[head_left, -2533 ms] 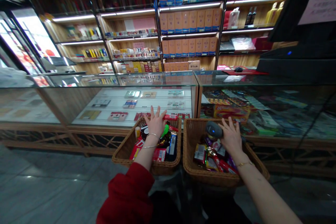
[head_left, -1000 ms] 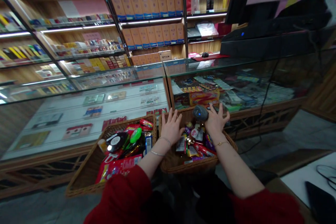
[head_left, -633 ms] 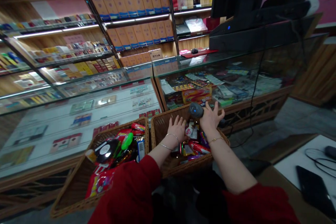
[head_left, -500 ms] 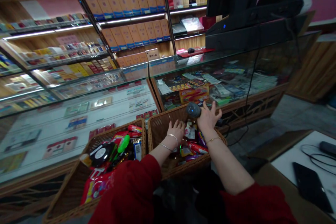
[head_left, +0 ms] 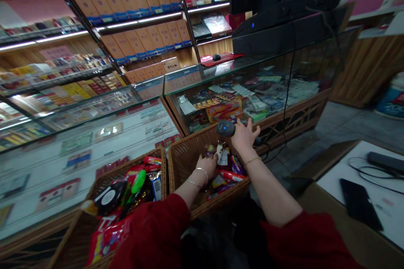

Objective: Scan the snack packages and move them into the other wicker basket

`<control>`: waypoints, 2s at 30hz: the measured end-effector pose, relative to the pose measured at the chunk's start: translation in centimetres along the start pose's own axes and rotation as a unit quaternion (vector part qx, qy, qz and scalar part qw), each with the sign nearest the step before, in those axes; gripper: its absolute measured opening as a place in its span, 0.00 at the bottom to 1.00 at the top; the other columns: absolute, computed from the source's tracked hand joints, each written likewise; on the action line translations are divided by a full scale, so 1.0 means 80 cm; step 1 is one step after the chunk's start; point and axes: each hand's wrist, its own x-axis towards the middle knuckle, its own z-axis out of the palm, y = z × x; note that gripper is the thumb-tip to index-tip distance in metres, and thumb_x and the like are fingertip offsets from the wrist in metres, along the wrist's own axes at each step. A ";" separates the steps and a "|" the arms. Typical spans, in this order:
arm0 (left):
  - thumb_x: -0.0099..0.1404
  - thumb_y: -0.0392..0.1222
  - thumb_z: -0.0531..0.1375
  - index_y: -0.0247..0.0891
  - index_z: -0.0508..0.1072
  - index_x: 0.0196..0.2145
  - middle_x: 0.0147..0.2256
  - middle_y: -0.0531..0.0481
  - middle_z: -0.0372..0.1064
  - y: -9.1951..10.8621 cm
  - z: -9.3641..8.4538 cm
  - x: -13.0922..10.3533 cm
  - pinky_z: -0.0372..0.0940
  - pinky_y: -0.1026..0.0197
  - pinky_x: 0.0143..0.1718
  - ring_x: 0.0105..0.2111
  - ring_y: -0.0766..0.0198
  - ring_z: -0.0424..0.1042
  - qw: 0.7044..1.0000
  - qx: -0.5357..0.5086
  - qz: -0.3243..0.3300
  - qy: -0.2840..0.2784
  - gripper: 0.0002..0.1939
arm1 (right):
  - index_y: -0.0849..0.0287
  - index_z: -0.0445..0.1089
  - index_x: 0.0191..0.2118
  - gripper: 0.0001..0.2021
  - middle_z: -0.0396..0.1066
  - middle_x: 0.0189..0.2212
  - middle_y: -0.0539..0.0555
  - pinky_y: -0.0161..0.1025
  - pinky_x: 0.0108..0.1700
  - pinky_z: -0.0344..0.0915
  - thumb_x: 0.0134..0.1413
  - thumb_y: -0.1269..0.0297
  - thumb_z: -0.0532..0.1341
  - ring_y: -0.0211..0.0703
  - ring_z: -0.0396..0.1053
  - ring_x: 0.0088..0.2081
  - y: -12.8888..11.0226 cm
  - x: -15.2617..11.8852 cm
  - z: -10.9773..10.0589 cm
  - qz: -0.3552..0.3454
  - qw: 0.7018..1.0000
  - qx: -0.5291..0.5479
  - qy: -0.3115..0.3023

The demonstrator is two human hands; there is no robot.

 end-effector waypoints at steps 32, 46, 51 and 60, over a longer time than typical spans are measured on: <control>0.64 0.56 0.59 0.39 0.59 0.63 0.60 0.37 0.66 -0.016 0.006 0.010 0.55 0.43 0.62 0.62 0.48 0.62 0.998 -0.044 -0.045 0.020 0.34 | 0.52 0.75 0.44 0.16 0.65 0.61 0.49 0.65 0.62 0.39 0.54 0.70 0.54 0.54 0.41 0.69 0.018 -0.003 0.018 0.023 0.998 0.054 0.026; 0.65 0.56 0.56 0.43 0.67 0.57 0.54 0.41 0.71 -0.010 0.010 0.015 0.55 0.39 0.61 0.54 0.50 0.70 0.997 -0.031 -0.063 0.040 0.25 | 0.53 0.74 0.45 0.16 0.66 0.61 0.49 0.64 0.63 0.38 0.54 0.69 0.54 0.54 0.41 0.69 0.018 -0.005 0.019 0.023 0.997 0.070 0.029; 0.66 0.47 0.57 0.44 0.69 0.55 0.50 0.42 0.74 -0.011 -0.009 0.005 0.47 0.39 0.65 0.52 0.53 0.72 0.997 -0.001 -0.049 0.066 0.20 | 0.53 0.74 0.44 0.15 0.66 0.61 0.49 0.63 0.63 0.38 0.54 0.68 0.55 0.53 0.42 0.69 0.016 -0.007 0.018 0.020 0.997 0.071 0.035; 0.69 0.36 0.49 0.46 0.67 0.60 0.52 0.45 0.72 -0.038 -0.066 -0.026 0.39 0.42 0.69 0.51 0.56 0.72 0.976 0.054 -0.038 0.207 0.23 | 0.53 0.74 0.45 0.16 0.68 0.59 0.53 0.62 0.62 0.40 0.52 0.68 0.56 0.53 0.44 0.68 0.017 -0.007 0.025 0.001 0.996 0.063 0.062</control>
